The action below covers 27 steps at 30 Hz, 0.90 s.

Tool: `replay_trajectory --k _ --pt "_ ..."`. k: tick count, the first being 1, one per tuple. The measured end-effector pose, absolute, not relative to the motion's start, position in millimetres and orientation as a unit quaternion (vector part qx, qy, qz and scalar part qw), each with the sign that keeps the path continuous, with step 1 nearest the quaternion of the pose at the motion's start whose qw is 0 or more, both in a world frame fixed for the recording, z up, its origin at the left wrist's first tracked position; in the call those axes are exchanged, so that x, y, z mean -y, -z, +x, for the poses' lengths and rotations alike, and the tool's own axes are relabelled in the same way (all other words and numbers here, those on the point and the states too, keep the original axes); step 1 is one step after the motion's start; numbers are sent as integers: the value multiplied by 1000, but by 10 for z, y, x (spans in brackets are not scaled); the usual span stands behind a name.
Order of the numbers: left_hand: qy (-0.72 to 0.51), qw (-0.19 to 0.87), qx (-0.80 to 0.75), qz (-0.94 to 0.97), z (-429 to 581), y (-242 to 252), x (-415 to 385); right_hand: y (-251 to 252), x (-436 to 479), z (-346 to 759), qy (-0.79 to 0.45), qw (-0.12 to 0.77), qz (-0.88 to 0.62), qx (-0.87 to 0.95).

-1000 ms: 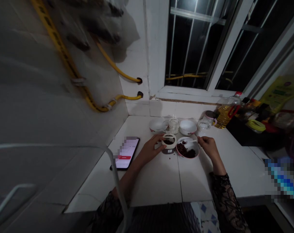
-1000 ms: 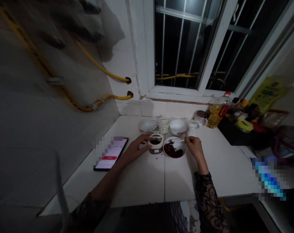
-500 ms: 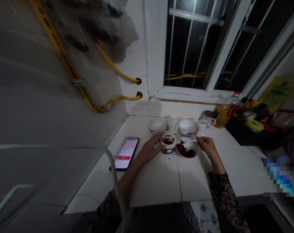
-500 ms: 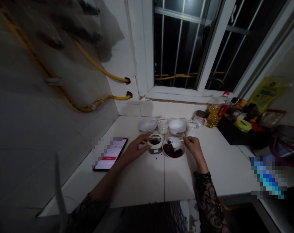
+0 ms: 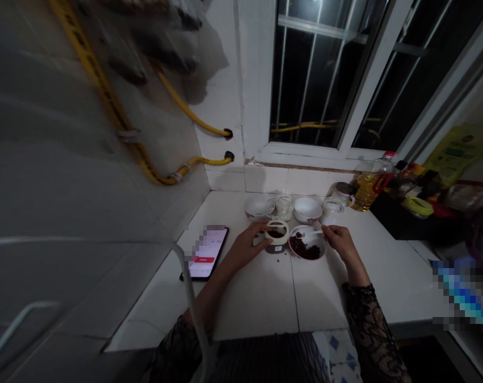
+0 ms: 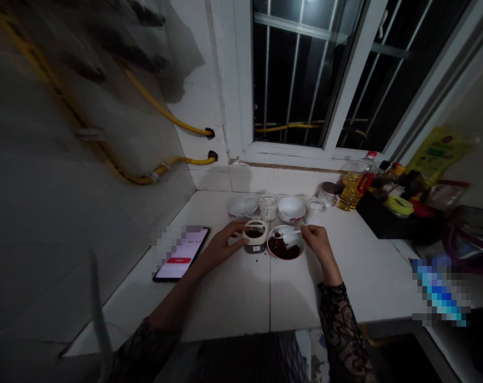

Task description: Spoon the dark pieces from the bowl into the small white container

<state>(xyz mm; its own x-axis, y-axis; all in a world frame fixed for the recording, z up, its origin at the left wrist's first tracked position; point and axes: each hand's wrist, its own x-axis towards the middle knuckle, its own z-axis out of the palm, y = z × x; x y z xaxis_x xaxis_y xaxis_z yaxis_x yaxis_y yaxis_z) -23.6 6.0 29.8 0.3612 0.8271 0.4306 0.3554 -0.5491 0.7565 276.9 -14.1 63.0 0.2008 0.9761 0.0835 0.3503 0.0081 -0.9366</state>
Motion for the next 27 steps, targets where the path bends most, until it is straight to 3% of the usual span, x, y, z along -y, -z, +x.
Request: replay_trajectory --k 13,18,22,24,27 --pt "-424 277 -378 775 -239 -287 -62 -720 134 2654 -310 476 -613 550" --pt "-421 274 -374 779 -244 -287 -64 -835 206 2308 -115 487 -590 633" --pt "-420 277 -378 777 -246 -274 -73 -791 295 2051 71 374 -518 766" --pt "-421 278 -378 776 -245 -272 -76 -754 320 2013 119 332 -482 802" --pt "-423 284 -376 774 -243 -273 -74 -734 323 2096 135 354 -490 785"
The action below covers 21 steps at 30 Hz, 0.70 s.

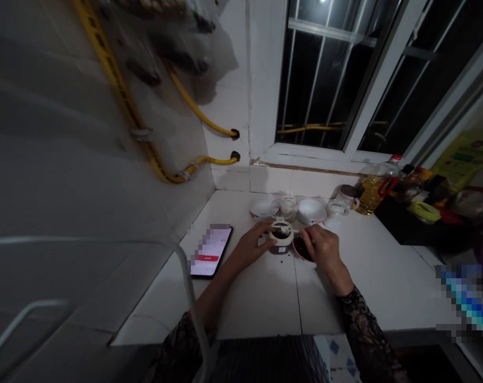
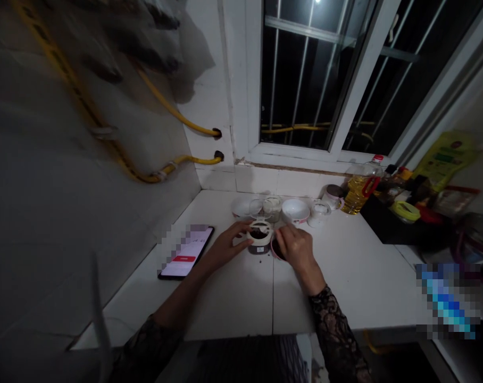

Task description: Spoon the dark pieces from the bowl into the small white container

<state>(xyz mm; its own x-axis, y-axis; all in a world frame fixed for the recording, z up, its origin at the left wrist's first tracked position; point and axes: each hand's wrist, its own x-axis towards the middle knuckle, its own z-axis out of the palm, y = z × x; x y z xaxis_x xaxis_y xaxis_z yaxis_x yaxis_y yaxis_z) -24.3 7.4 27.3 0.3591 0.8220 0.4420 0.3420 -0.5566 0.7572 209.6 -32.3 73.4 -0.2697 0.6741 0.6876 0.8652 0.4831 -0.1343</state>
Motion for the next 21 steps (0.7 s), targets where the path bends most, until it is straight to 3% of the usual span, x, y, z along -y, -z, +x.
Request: replay_trajectory --k 5,14,21 --pt "-427 288 -376 770 -241 -264 -69 -740 270 2465 53 404 -584 702" --pt "-423 283 -376 774 -247 -285 -58 -696 254 2857 39 213 -706 674" --pt "-422 278 -379 775 -235 -290 -56 -661 188 2717 -112 277 -677 673"
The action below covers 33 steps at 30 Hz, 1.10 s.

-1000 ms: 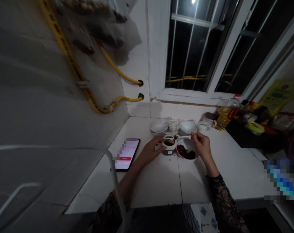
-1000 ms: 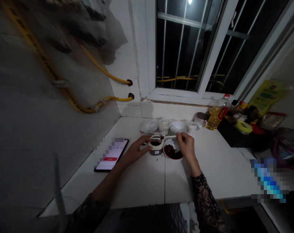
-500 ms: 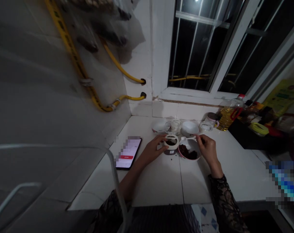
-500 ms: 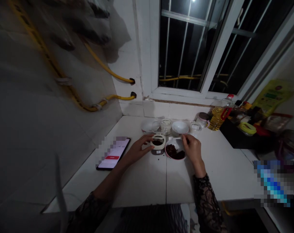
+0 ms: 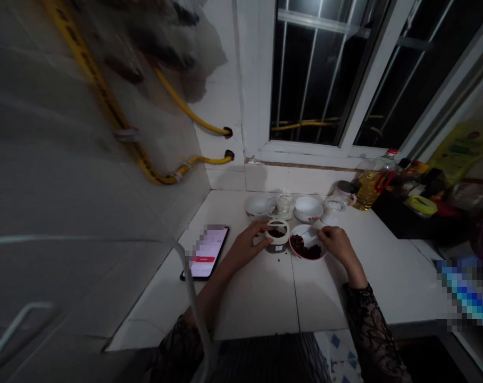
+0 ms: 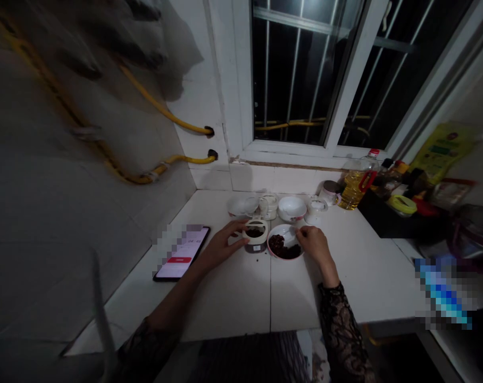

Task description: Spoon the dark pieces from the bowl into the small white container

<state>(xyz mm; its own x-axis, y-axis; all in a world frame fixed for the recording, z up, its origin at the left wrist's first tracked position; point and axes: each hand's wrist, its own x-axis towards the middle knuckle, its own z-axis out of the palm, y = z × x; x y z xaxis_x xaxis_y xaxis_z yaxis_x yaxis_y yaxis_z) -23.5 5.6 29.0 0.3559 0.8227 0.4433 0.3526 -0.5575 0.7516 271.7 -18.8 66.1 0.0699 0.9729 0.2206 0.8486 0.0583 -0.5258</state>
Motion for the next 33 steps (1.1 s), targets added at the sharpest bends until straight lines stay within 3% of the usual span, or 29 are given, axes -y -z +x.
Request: replay_trajectory --k 10,33 --pt "-418 277 -380 777 -246 -319 -43 -682 211 2840 -178 398 -668 603" --pt "-425 283 -374 774 -234 -288 -58 -692 214 2803 -222 421 -659 583"
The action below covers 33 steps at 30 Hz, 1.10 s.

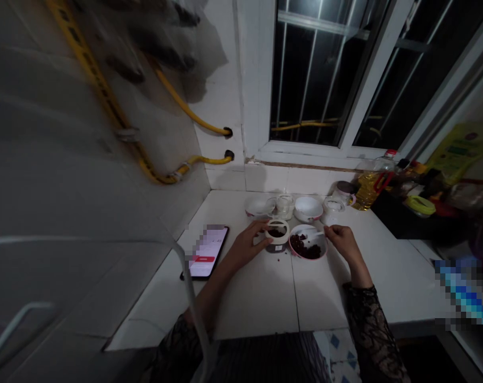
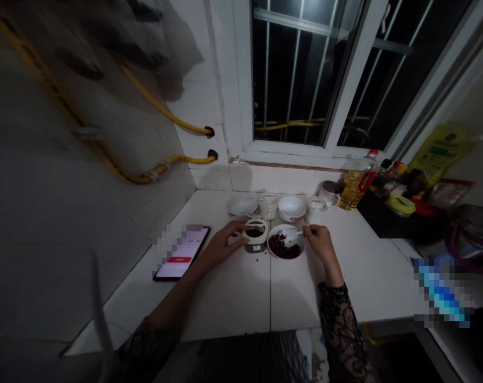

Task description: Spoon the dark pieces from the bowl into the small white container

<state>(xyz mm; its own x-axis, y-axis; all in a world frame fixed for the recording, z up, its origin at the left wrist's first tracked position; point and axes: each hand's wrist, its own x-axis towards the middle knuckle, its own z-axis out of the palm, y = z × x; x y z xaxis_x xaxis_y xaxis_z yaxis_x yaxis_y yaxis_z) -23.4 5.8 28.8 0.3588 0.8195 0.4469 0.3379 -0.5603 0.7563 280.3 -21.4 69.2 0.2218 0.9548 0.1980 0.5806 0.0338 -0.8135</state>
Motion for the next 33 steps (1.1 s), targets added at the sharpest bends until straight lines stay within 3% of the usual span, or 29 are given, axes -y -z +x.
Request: replay_trajectory --k 33 --pt "-422 278 -380 775 -234 -268 -68 -633 196 2817 -299 443 -628 565"
